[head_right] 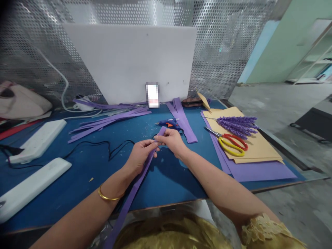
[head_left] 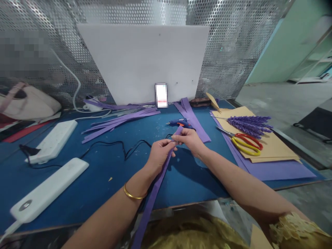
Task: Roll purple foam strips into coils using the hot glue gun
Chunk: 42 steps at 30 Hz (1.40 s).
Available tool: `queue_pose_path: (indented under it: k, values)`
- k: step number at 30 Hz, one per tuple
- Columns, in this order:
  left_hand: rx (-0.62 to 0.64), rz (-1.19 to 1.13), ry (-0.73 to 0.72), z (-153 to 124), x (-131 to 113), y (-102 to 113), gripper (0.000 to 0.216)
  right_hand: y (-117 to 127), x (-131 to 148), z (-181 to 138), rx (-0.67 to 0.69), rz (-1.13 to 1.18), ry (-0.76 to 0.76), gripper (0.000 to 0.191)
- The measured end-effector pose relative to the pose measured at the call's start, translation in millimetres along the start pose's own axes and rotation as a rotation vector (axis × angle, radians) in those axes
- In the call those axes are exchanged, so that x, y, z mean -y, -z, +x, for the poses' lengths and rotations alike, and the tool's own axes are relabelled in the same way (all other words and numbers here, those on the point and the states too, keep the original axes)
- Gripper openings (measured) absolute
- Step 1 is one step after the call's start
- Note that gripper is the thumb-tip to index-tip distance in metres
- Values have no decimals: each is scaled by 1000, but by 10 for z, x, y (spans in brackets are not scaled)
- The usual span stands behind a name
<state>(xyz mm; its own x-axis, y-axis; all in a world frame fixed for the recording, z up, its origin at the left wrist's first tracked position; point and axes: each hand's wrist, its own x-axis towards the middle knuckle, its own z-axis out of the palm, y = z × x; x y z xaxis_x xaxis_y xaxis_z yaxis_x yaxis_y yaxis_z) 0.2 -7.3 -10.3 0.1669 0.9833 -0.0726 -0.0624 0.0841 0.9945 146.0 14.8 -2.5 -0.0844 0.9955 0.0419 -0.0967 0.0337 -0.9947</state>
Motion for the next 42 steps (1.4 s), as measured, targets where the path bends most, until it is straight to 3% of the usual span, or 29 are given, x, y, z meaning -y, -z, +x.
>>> queue_pose_path:
  k: [8, 18, 22, 29, 37, 42]
  values:
    - [23, 37, 16, -24, -1, -26, 29, 104, -29, 97, -201, 68, 87, 28]
    - [20, 24, 23, -22, -4, -22, 28, 140, -9, 116, -174, -37, 130, 39]
    - [-7, 25, 30, -32, -22, -30, 28, 123, -21, 119, -190, 26, 96, 48]
    - [-32, 6, -26, -15, -30, -14, 25, -1, 6, -11, 25, -18, 15, 33]
    - [-8, 54, 9, -27, -8, -31, 28, 80, -10, 75, -172, 58, 82, 28]
    - [-13, 53, 6, -44, -9, -38, 28, 100, -1, 74, -181, 55, 85, 38]
